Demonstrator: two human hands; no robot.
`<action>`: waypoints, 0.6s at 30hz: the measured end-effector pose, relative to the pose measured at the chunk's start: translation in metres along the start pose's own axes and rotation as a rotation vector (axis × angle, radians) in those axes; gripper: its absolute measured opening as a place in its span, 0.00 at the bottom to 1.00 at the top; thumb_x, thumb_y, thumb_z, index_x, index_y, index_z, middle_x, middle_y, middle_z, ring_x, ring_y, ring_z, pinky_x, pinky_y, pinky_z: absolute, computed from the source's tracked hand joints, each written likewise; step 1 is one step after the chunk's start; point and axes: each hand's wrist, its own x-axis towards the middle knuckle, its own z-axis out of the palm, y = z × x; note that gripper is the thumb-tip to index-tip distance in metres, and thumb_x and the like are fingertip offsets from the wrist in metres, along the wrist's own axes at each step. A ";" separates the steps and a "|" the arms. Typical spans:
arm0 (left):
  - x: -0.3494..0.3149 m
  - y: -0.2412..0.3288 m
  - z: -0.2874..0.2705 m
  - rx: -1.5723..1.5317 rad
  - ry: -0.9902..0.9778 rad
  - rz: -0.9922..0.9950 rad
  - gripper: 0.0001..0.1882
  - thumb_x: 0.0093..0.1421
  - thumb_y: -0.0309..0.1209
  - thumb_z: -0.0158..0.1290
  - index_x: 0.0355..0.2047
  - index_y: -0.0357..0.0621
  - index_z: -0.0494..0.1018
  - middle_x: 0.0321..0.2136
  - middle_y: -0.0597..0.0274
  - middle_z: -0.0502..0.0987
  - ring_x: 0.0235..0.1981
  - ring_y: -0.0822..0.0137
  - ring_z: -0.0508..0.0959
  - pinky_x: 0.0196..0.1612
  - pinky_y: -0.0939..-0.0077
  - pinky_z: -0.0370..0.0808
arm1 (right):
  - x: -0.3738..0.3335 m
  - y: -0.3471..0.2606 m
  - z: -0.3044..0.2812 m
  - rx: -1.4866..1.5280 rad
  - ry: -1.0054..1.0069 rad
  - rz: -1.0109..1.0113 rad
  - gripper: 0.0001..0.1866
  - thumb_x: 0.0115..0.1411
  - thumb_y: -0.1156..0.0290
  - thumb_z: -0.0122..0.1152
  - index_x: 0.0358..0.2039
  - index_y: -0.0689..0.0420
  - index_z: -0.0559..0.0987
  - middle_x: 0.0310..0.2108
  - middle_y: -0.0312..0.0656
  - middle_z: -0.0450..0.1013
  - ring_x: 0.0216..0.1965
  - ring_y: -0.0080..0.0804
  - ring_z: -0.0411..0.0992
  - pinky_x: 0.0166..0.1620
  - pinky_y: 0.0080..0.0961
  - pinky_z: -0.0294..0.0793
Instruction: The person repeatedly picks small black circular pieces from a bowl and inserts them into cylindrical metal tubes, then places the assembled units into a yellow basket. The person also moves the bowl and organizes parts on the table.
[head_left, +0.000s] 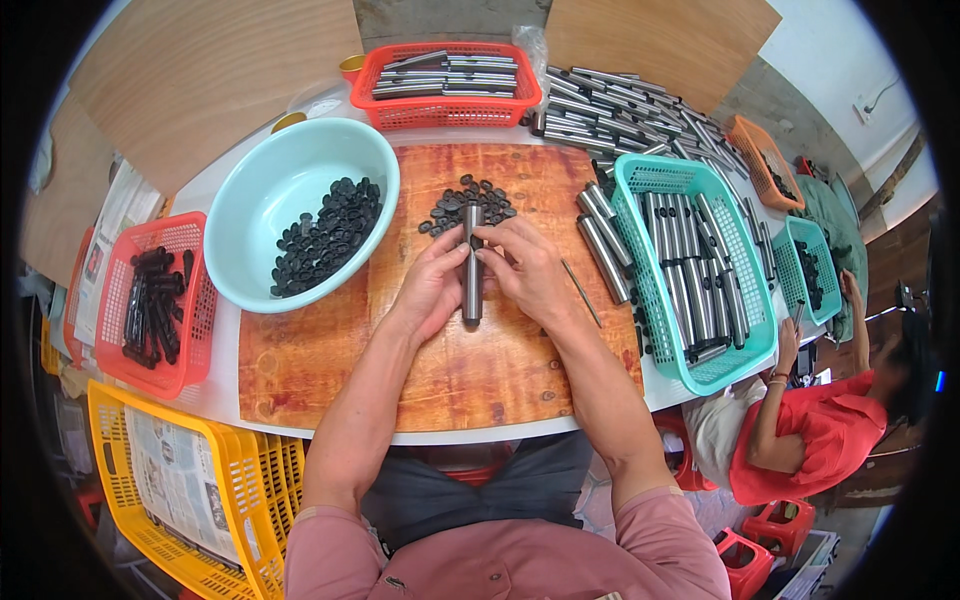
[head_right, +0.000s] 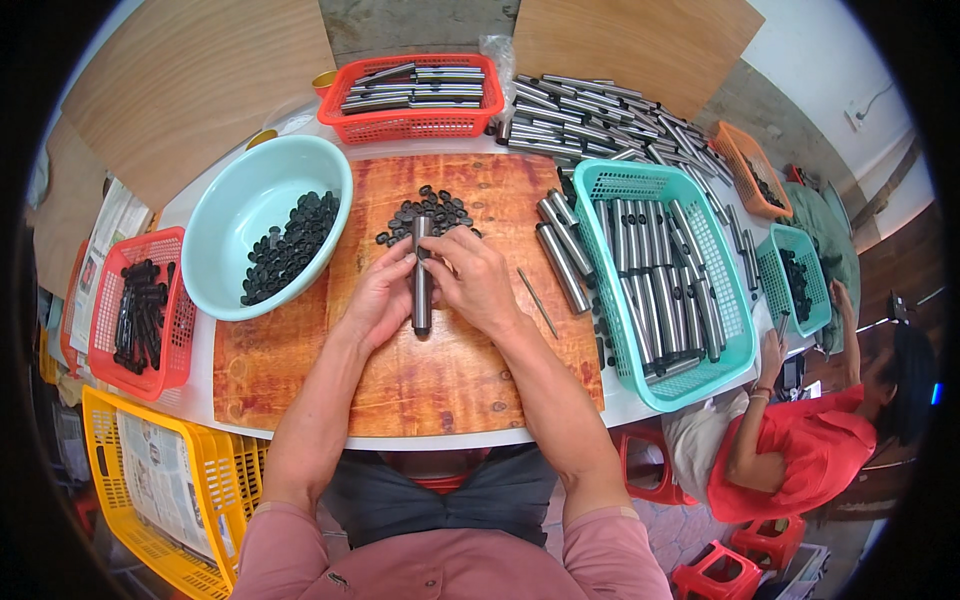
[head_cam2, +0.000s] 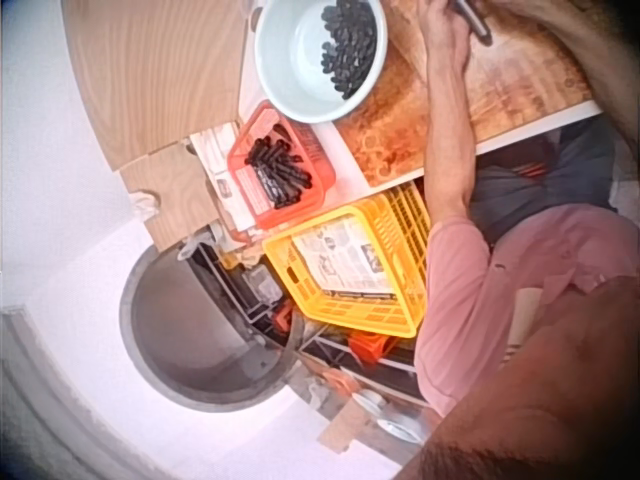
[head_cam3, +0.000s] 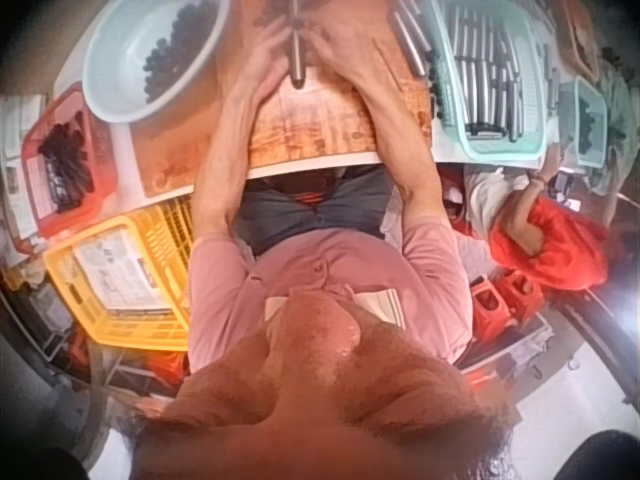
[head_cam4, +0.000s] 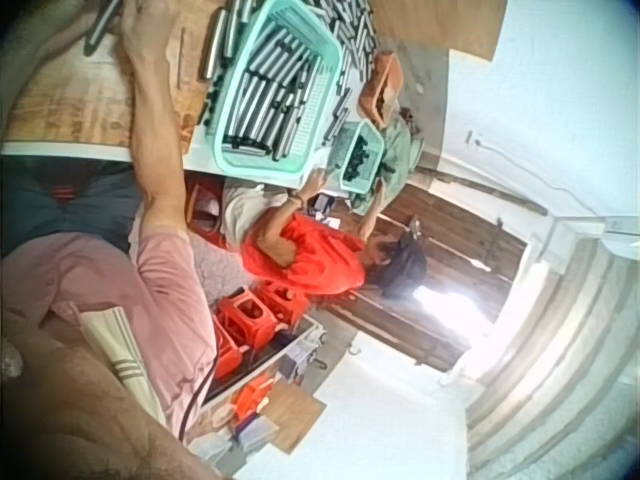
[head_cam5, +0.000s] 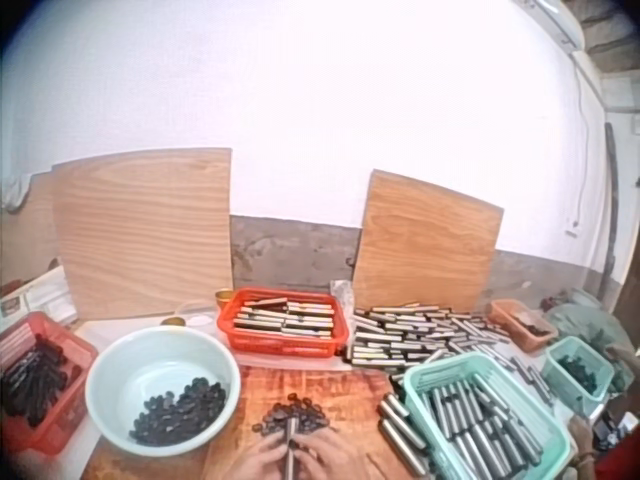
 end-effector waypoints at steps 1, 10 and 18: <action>0.000 -0.001 0.000 -0.001 -0.002 -0.001 0.24 0.72 0.27 0.44 0.67 0.40 0.60 0.52 0.54 0.75 0.47 0.63 0.80 0.47 0.62 0.83 | 0.000 0.001 0.000 -0.007 0.006 -0.009 0.13 0.55 0.77 0.69 0.42 0.58 0.84 0.33 0.42 0.76 0.30 0.38 0.77 0.34 0.31 0.77; 0.004 -0.003 -0.007 -0.025 -0.038 0.007 0.22 0.72 0.27 0.44 0.65 0.39 0.62 0.53 0.52 0.75 0.49 0.62 0.80 0.48 0.62 0.83 | 0.000 0.005 0.001 -0.016 -0.001 0.003 0.14 0.55 0.77 0.68 0.43 0.58 0.84 0.34 0.43 0.76 0.33 0.39 0.77 0.36 0.32 0.77; 0.009 -0.013 -0.015 -0.011 -0.068 0.035 0.17 0.66 0.29 0.53 0.55 0.44 0.71 0.41 0.57 0.80 0.40 0.63 0.83 0.42 0.64 0.83 | -0.002 -0.014 -0.004 -0.119 -0.096 0.042 0.14 0.61 0.79 0.60 0.48 0.60 0.83 0.40 0.44 0.75 0.41 0.35 0.74 0.43 0.27 0.73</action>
